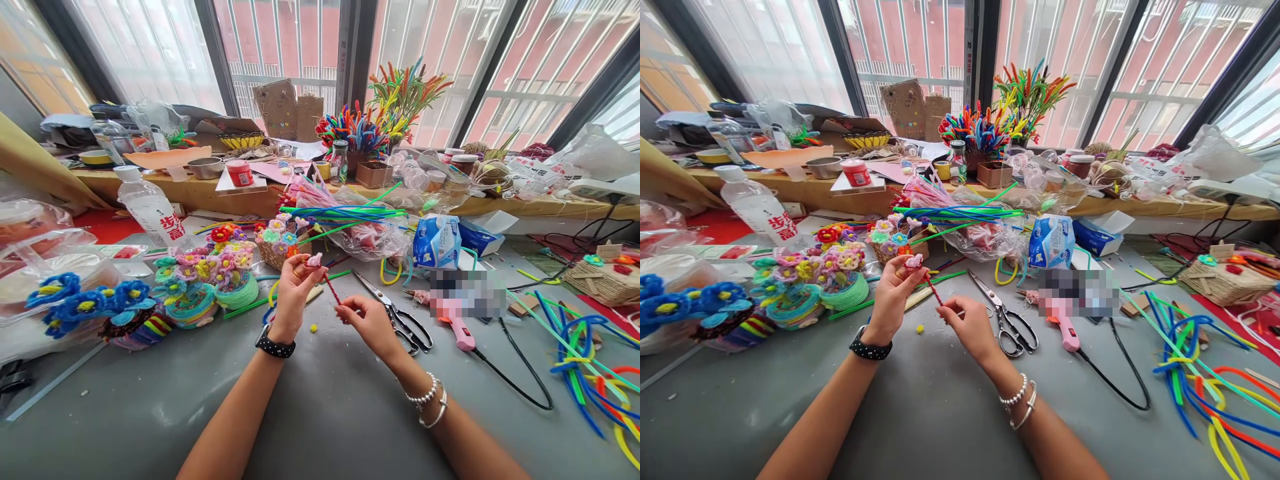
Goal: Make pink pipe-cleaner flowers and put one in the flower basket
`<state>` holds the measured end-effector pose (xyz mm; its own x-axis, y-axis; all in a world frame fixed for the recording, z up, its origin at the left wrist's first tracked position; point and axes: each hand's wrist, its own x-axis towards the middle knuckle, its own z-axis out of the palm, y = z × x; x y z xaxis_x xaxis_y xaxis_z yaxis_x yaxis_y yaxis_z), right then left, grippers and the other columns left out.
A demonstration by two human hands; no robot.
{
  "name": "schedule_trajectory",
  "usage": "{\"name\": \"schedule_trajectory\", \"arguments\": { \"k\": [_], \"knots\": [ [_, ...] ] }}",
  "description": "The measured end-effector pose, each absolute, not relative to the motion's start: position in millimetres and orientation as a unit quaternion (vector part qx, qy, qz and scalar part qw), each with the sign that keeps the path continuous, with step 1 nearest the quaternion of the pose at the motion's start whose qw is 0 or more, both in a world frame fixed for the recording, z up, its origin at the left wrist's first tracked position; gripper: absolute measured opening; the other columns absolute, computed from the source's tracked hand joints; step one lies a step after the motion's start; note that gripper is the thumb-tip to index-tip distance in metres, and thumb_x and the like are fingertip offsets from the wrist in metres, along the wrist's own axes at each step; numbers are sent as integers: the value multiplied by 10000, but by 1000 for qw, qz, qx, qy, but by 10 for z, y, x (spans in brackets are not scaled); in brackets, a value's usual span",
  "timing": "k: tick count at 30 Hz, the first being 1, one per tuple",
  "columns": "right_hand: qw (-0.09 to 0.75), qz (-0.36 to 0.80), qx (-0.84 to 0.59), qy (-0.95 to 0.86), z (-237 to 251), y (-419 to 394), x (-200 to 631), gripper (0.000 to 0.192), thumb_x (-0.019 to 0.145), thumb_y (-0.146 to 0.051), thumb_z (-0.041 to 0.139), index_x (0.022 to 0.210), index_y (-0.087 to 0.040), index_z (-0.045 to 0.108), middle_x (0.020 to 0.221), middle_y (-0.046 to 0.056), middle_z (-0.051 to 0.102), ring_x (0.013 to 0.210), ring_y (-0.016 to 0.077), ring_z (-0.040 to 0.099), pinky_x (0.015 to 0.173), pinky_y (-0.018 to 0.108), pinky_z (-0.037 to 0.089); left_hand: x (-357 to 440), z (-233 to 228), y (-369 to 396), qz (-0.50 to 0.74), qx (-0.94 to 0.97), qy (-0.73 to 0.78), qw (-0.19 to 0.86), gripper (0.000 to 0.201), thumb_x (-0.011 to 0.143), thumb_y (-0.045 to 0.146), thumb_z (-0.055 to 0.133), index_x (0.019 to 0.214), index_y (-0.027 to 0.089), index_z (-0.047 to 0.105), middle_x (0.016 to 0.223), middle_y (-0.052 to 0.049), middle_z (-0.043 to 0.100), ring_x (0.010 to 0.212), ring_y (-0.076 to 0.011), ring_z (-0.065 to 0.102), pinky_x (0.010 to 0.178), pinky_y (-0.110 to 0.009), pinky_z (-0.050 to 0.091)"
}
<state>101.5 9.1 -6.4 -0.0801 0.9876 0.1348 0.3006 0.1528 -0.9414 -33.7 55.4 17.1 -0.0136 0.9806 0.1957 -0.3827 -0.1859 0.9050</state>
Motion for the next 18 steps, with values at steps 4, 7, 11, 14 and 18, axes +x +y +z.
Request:
{"name": "schedule_trajectory", "arguments": {
  "k": [4, 7, 11, 14, 18],
  "knots": [
    [455, 510, -487, -543, -132, 74, 1017, 285, 696, -415, 568, 672, -133, 599, 616, 30, 632, 531, 112, 557, 548, 245, 462, -313, 124, 540, 553, 461, 359, 594, 414, 627, 211, 666, 953, 184, 413, 741, 24, 618, 700, -104, 608, 700, -246, 463],
    [452, 531, -484, -529, -120, 67, 1083, 289, 690, -417, 568, 686, -130, 601, 630, 32, 635, 540, 114, 561, 559, 250, 467, -289, 108, 522, 498, 494, 367, 611, 411, 616, 208, 675, 941, 173, 425, 707, 26, 613, 689, -106, 603, 669, -236, 463],
    [383, 402, -577, -599, -69, 92, 1323, 301, 774, -388, 463, 743, -130, 615, 722, 69, 641, 630, 153, 581, 606, 275, 458, -298, 115, 536, 511, 497, 385, 586, 390, 601, 230, 684, 902, 162, 446, 679, 13, 623, 660, -117, 605, 649, -244, 467],
    [277, 182, -689, -645, -60, 109, 1481, 248, 795, -303, 450, 722, -148, 629, 763, 83, 630, 717, 187, 571, 689, 299, 420, -328, 106, 566, 526, 488, 414, 561, 388, 561, 248, 706, 873, 154, 495, 676, 3, 627, 641, -126, 600, 613, -239, 465],
    [148, 122, -725, -661, -108, 105, 1462, 178, 776, -266, 483, 790, -155, 622, 858, 88, 617, 772, 203, 577, 701, 280, 404, -347, 104, 580, 519, 501, 430, 543, 293, 541, 285, 710, 764, 131, 600, 720, -24, 634, 643, -125, 584, 613, -231, 465]
  ]
}}
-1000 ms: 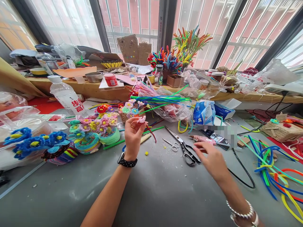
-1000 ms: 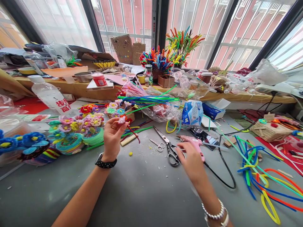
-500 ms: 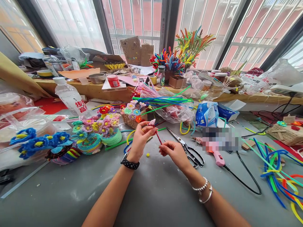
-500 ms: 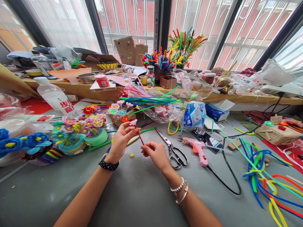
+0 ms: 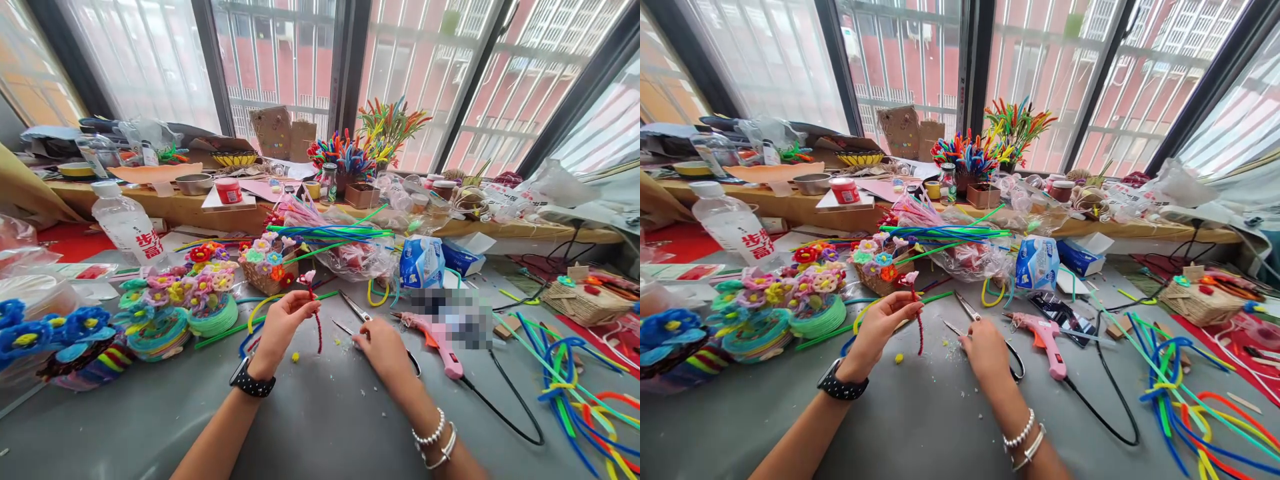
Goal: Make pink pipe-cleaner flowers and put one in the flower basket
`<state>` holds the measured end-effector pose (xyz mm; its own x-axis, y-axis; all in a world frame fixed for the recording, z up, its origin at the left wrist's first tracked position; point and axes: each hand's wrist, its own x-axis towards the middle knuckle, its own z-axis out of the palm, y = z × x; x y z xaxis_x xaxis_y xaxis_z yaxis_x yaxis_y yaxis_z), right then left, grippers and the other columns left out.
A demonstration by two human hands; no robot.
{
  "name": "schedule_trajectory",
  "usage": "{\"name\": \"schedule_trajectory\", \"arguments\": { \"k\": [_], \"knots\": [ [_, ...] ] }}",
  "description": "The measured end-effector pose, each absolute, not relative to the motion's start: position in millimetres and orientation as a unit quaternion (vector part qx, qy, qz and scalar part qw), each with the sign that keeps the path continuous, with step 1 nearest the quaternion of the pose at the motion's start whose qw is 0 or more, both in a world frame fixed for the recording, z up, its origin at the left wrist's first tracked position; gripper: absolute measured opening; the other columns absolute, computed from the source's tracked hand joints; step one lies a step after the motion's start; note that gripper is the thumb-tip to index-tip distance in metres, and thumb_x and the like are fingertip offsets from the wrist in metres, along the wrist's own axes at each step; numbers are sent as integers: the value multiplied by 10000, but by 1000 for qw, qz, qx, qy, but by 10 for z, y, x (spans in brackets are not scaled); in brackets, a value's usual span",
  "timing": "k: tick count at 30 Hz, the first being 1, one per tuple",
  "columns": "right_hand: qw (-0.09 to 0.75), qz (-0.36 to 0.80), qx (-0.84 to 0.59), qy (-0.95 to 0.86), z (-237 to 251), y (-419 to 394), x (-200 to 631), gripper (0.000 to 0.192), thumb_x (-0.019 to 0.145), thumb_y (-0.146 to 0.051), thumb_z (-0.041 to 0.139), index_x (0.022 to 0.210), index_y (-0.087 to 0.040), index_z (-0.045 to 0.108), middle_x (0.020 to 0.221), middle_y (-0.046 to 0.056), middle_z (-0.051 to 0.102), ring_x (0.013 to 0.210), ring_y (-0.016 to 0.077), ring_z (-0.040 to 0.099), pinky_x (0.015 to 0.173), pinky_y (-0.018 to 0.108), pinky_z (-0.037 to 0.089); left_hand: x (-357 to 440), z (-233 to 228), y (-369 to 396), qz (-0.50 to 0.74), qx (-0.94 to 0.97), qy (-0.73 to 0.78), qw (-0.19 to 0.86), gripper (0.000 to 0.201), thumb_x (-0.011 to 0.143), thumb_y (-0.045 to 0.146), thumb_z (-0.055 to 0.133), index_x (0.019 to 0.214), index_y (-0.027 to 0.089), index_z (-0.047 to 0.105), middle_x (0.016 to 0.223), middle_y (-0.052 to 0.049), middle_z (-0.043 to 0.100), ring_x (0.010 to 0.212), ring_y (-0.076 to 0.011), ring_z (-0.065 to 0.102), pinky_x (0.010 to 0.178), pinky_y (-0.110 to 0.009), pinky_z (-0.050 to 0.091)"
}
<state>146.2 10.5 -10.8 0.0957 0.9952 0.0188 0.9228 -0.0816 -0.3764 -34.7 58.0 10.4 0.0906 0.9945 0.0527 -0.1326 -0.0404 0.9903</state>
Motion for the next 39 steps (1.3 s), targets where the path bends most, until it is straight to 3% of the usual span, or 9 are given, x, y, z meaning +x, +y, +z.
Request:
{"name": "schedule_trajectory", "arguments": {
  "k": [5, 12, 23, 29, 34, 39],
  "knots": [
    [107, 134, -721, -671, -106, 72, 1398, 170, 757, -187, 464, 856, -145, 596, 923, 92, 602, 844, 199, 568, 716, 258, 389, -340, 146, 559, 518, 482, 442, 551, 266, 563, 326, 695, 733, 135, 623, 675, -18, 631, 610, -117, 579, 611, -227, 473],
    [64, 173, -696, -694, -4, -9, 1507, 142, 707, -160, 481, 764, -164, 611, 820, 53, 632, 743, 151, 576, 606, 215, 370, -339, 133, 567, 507, 480, 447, 559, 268, 597, 347, 666, 750, 138, 596, 661, -22, 620, 605, -127, 591, 583, -233, 490],
    [15, 153, -705, -692, 4, -80, 1495, 152, 672, -181, 485, 743, -176, 619, 789, 61, 656, 730, 184, 594, 541, 228, 337, -309, 104, 563, 481, 465, 440, 600, 292, 620, 324, 653, 819, 137, 549, 724, -30, 614, 631, -119, 604, 578, -231, 493],
    [-5, 146, -724, -674, 34, -129, 1414, 187, 629, -130, 473, 705, -123, 644, 781, 150, 662, 715, 254, 606, 512, 259, 339, -318, 114, 552, 467, 457, 434, 620, 265, 636, 298, 649, 822, 142, 541, 747, -26, 605, 654, -117, 608, 596, -226, 487],
    [34, 166, -733, -659, 23, -105, 1448, 157, 601, -124, 481, 622, -120, 637, 726, 154, 655, 678, 258, 593, 503, 266, 322, -318, 110, 553, 465, 461, 425, 625, 266, 624, 298, 660, 812, 145, 551, 738, -21, 599, 661, -120, 604, 609, -235, 483],
    [131, 234, -711, -650, -2, -8, 1513, 148, 653, -198, 486, 697, -145, 618, 632, 53, 613, 589, 157, 535, 501, 231, 322, -329, 123, 545, 459, 453, 429, 633, 248, 626, 322, 656, 749, 137, 547, 699, -16, 588, 674, -109, 580, 616, -213, 464]
  ]
}}
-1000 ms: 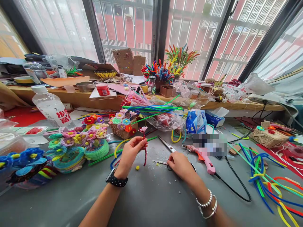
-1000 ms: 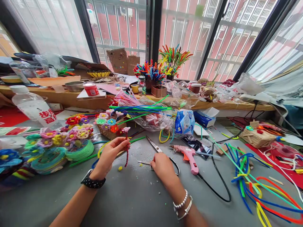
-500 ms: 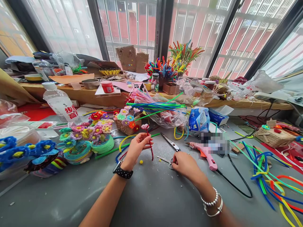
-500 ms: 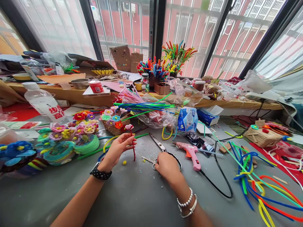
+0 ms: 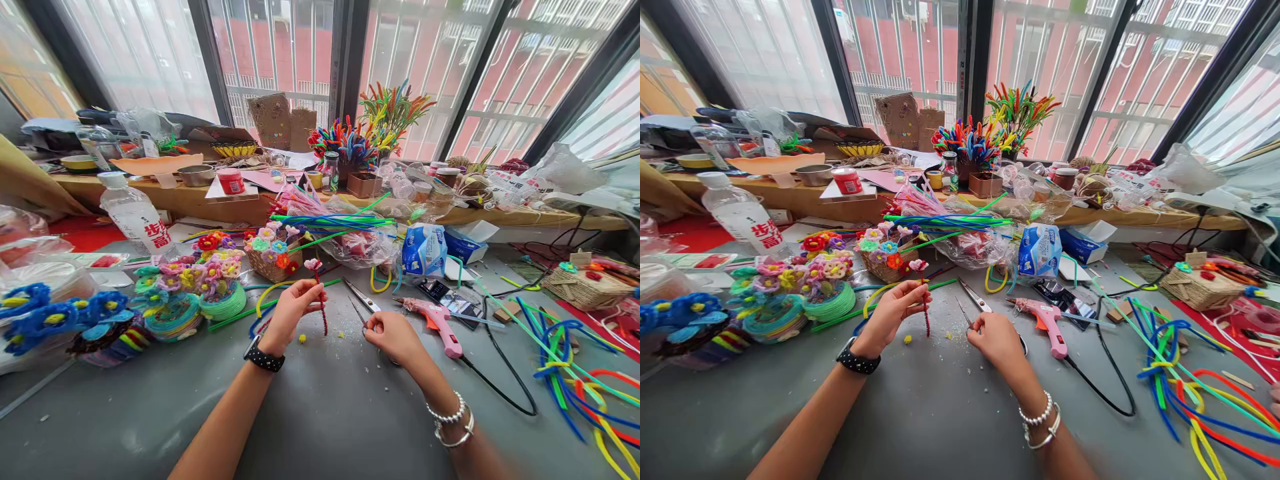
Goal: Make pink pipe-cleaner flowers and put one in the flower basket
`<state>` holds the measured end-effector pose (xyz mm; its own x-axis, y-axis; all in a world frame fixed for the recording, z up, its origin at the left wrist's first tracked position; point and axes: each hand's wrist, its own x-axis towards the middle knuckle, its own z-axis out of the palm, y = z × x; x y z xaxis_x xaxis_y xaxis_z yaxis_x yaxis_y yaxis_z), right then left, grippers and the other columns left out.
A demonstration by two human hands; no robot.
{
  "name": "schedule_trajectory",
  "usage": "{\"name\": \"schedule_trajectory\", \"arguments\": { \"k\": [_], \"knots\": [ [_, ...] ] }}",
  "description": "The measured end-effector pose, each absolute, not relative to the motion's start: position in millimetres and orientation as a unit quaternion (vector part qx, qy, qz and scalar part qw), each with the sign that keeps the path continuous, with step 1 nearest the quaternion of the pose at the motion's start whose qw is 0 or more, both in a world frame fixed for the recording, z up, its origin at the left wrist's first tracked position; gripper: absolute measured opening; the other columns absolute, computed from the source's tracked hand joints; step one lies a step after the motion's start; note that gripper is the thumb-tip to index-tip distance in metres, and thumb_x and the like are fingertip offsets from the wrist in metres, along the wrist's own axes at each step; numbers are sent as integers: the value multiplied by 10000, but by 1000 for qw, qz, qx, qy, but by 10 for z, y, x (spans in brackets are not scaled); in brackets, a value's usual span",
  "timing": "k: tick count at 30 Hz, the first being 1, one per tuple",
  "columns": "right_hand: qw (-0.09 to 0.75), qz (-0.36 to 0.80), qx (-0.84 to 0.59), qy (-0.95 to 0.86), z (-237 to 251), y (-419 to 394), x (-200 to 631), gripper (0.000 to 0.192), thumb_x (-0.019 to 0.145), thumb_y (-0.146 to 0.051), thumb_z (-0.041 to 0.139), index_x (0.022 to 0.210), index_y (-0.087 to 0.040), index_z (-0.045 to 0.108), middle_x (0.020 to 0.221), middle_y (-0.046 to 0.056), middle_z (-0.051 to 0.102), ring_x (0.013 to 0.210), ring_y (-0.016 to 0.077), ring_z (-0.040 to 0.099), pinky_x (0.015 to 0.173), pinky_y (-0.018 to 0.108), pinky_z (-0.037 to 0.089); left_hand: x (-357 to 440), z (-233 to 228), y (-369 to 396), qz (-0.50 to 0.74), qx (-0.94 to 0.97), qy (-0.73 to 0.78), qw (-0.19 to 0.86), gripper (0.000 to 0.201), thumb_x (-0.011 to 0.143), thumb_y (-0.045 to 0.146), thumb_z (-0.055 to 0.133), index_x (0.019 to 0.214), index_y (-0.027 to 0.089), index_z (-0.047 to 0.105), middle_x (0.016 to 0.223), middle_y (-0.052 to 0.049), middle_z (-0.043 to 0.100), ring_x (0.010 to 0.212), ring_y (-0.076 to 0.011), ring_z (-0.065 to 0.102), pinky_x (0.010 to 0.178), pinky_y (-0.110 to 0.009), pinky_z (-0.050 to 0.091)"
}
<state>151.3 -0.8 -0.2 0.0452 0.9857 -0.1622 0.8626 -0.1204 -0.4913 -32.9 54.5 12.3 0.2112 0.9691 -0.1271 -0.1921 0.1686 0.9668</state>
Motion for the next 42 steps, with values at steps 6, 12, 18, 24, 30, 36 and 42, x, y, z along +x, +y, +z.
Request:
{"name": "schedule_trajectory", "arguments": {
  "k": [6, 12, 18, 24, 30, 36, 42],
  "knots": [
    [303, 456, -578, -604, -67, -50, 1342, 232, 714, -372, 501, 741, -148, 554, 626, -21, 506, 515, 71, 402, 474, 190, 298, -342, 125, 536, 443, 440, 412, 664, 223, 639, 334, 648, 707, 151, 541, 700, 5, 561, 659, -77, 534, 616, -181, 432],
    [374, 573, -498, -533, -126, -61, 1251, 347, 636, -487, 587, 620, -162, 467, 529, -68, 325, 460, 53, 230, 434, 214, 162, -351, 126, 525, 443, 457, 399, 660, 209, 650, 340, 637, 679, 161, 531, 692, 16, 546, 676, -79, 520, 624, -182, 410],
    [342, 587, -459, -572, -176, -63, 1265, 510, 612, -675, 480, 612, -170, 404, 529, -66, 297, 472, 59, 212, 446, 218, 157, -351, 117, 532, 428, 464, 388, 671, 203, 634, 317, 654, 675, 156, 537, 695, 19, 533, 661, -69, 505, 614, -175, 394],
    [301, 538, -435, -656, -177, -87, 1287, 568, 604, -727, 421, 739, -176, 417, 638, -31, 370, 563, 96, 324, 490, 219, 255, -354, 115, 535, 421, 453, 354, 701, 195, 643, 278, 650, 636, 159, 495, 697, 22, 512, 653, -68, 489, 619, -184, 400],
    [230, 500, -443, -708, -200, -105, 1293, 508, 638, -662, 468, 759, -168, 460, 638, -31, 404, 564, 99, 345, 506, 223, 274, -353, 127, 520, 416, 443, 333, 721, 186, 640, 242, 652, 628, 160, 486, 709, 28, 496, 670, -67, 478, 637, -188, 390],
    [228, 497, -452, -704, -226, -108, 1273, 422, 641, -564, 550, 737, -158, 485, 606, -41, 397, 554, 91, 327, 490, 214, 252, -327, 158, 487, 403, 445, 327, 730, 215, 644, 235, 650, 596, 157, 456, 709, 27, 486, 684, -70, 475, 643, -187, 376],
    [264, 551, -436, -660, -284, -97, 1182, 423, 604, -549, 599, 687, -160, 455, 572, -52, 381, 522, 76, 297, 458, 207, 219, -321, 157, 483, 410, 437, 333, 728, 205, 621, 241, 665, 619, 161, 477, 802, 21, 523, 711, -74, 483, 659, -198, 371]
  ]
}}
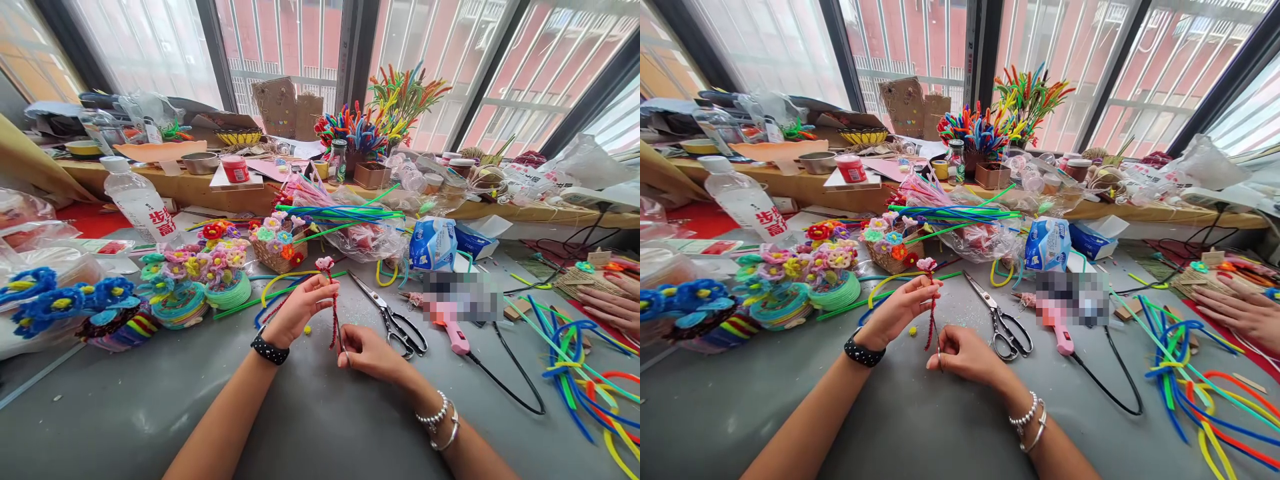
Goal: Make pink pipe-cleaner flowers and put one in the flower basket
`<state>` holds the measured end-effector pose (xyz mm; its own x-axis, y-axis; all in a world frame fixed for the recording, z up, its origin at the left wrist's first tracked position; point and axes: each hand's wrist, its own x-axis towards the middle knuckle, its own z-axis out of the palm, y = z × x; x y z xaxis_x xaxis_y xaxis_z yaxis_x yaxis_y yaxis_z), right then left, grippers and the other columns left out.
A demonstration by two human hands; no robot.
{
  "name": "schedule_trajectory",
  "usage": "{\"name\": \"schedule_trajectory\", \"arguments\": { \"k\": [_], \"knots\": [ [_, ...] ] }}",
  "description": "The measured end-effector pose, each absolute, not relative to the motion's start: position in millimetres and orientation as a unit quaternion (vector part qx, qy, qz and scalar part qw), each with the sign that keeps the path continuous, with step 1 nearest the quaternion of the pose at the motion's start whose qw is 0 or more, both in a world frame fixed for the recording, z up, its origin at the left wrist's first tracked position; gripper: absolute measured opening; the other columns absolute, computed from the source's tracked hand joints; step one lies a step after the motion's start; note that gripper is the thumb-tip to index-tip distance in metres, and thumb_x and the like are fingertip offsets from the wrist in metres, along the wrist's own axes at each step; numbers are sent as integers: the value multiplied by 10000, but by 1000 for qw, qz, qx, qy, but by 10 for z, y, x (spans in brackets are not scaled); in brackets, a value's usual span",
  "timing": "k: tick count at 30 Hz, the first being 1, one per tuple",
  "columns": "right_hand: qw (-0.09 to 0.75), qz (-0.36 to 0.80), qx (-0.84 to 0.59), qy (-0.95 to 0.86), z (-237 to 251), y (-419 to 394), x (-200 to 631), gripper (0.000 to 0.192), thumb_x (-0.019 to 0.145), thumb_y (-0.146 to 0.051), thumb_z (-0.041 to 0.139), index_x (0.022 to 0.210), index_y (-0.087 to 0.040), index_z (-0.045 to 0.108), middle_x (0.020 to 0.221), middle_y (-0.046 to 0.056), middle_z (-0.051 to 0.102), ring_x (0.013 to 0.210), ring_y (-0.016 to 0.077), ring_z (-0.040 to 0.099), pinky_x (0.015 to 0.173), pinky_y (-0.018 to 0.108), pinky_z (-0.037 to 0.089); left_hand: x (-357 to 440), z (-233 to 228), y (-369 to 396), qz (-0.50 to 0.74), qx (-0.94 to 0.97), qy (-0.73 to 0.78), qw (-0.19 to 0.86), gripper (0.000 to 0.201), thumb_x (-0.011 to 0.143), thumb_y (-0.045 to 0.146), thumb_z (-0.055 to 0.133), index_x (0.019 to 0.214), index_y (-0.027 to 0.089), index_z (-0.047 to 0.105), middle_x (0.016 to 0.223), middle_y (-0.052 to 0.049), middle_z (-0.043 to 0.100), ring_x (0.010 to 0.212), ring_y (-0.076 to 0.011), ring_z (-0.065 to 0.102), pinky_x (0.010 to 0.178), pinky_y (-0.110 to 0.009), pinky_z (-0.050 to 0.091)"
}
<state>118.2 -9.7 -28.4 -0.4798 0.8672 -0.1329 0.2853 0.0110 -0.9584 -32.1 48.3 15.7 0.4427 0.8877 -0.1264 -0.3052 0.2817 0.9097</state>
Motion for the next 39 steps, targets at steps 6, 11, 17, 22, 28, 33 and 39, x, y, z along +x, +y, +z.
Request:
{"name": "schedule_trajectory", "arguments": {
  "k": [6, 11, 17, 22, 28, 33, 39],
  "knots": [
    [320, 528, -463, -636, -322, -92, 1090, 413, 637, -541, 574, 610, -184, 368, 539, -59, 360, 510, 78, 286, 460, 214, 218, -341, 142, 500, 438, 413, 343, 721, 222, 614, 261, 673, 628, 164, 474, 851, 12, 534, 718, -77, 492, 659, -199, 379],
    [341, 503, -475, -636, -339, -92, 1053, 446, 648, -600, 521, 599, -190, 352, 555, -47, 358, 528, 89, 286, 474, 223, 221, -349, 89, 528, 455, 405, 349, 713, 209, 608, 280, 678, 678, 182, 507, 848, 30, 543, 704, -68, 498, 672, -199, 386],
    [330, 514, -441, -658, -296, -107, 1034, 554, 628, -742, 358, 608, -189, 341, 595, -35, 323, 559, 99, 271, 513, 233, 240, -345, 82, 535, 459, 404, 345, 712, 198, 618, 278, 675, 678, 180, 513, 825, 35, 531, 710, -68, 493, 688, -204, 388],
    [334, 507, -454, -652, -266, -124, 1019, 560, 631, -749, 339, 606, -189, 337, 602, -27, 345, 570, 106, 294, 528, 237, 250, -335, 108, 528, 463, 404, 352, 706, 204, 620, 274, 674, 666, 171, 504, 799, 30, 508, 717, -74, 481, 684, -204, 384],
    [347, 478, -470, -656, -285, -132, 1003, 547, 661, -732, 320, 599, -189, 340, 595, -28, 364, 579, 109, 317, 531, 233, 264, -322, 117, 518, 477, 410, 359, 689, 210, 624, 274, 668, 654, 174, 486, 764, 32, 480, 716, -77, 461, 678, -193, 378],
    [337, 493, -442, -669, -290, -138, 1011, 573, 665, -744, 270, 627, -180, 367, 614, -25, 358, 580, 105, 310, 533, 232, 274, -318, 111, 520, 470, 420, 364, 686, 220, 615, 288, 672, 650, 173, 487, 779, 20, 490, 725, -83, 464, 677, -192, 380],
    [341, 500, -435, -666, -290, -138, 1017, 586, 650, -754, 273, 639, -179, 381, 622, -24, 361, 583, 104, 314, 531, 230, 282, -317, 104, 521, 460, 423, 363, 691, 218, 607, 297, 674, 647, 174, 499, 802, 17, 516, 728, -88, 481, 693, -205, 380]
  ]
}}
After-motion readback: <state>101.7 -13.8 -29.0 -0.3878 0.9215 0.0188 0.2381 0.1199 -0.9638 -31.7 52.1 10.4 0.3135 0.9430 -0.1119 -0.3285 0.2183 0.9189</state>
